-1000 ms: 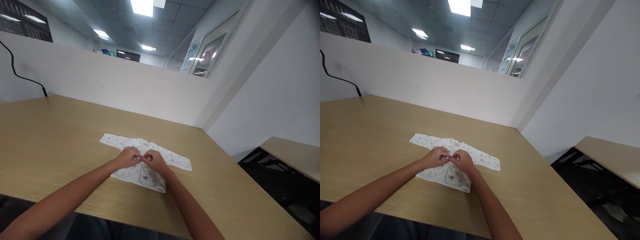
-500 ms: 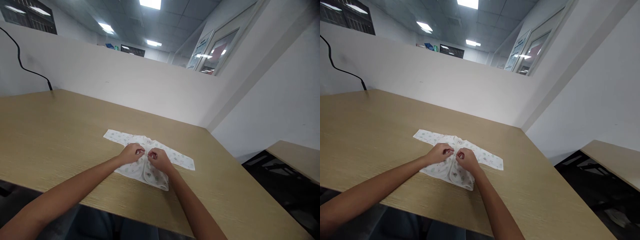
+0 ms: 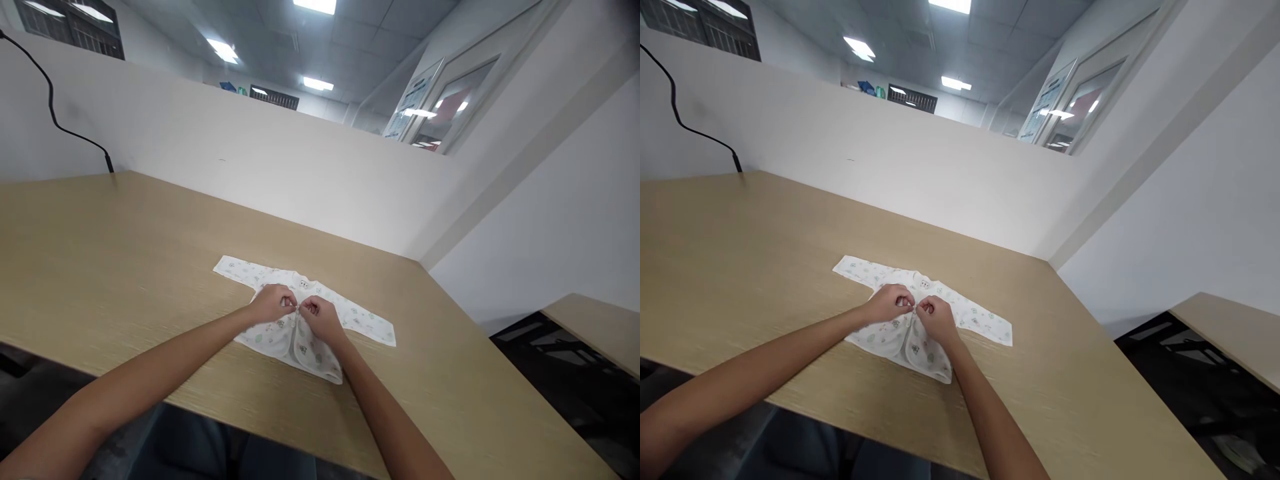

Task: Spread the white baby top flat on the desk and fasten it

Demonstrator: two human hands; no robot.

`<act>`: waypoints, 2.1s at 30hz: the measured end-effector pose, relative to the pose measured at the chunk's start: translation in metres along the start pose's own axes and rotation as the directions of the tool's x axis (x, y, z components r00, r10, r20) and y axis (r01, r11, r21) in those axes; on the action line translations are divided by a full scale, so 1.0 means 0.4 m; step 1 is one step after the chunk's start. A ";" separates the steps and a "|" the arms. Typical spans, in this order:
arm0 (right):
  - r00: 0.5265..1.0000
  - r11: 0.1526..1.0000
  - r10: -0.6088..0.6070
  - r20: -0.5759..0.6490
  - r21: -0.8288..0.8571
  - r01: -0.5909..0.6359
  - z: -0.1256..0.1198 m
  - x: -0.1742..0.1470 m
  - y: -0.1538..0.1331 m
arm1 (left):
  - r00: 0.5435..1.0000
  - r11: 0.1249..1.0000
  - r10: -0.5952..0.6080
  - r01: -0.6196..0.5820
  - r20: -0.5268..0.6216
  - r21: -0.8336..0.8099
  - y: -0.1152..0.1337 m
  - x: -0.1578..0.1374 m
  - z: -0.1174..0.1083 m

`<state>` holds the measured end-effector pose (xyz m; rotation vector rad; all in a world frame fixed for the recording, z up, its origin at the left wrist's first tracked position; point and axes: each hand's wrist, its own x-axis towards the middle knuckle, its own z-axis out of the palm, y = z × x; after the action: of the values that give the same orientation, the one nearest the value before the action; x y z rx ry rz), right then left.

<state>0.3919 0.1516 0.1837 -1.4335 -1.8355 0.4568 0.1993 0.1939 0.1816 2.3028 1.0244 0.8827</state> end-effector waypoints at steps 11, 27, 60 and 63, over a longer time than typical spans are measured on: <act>0.999 1.000 0.004 -0.047 -0.004 -0.004 0.012 0.000 0.004 | 0.999 1.000 -0.001 0.002 0.032 -0.015 0.001 -0.003 -0.002; 0.997 0.996 -0.060 0.051 0.068 0.056 -0.007 0.008 0.018 | 0.998 0.999 0.039 -0.040 0.049 0.035 0.003 -0.004 -0.009; 0.970 0.966 -0.241 0.024 0.099 0.237 0.001 0.010 0.019 | 0.992 0.995 0.091 -0.095 0.092 0.035 -0.028 -0.001 -0.013; 0.969 0.968 -0.241 0.050 0.090 0.236 -0.004 0.010 0.014 | 0.991 0.994 0.094 -0.099 0.094 0.045 -0.022 -0.002 -0.017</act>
<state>0.3965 0.1569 0.1825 -1.1364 -1.9836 0.4533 0.1898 0.1998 0.1804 2.4280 0.9122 0.7888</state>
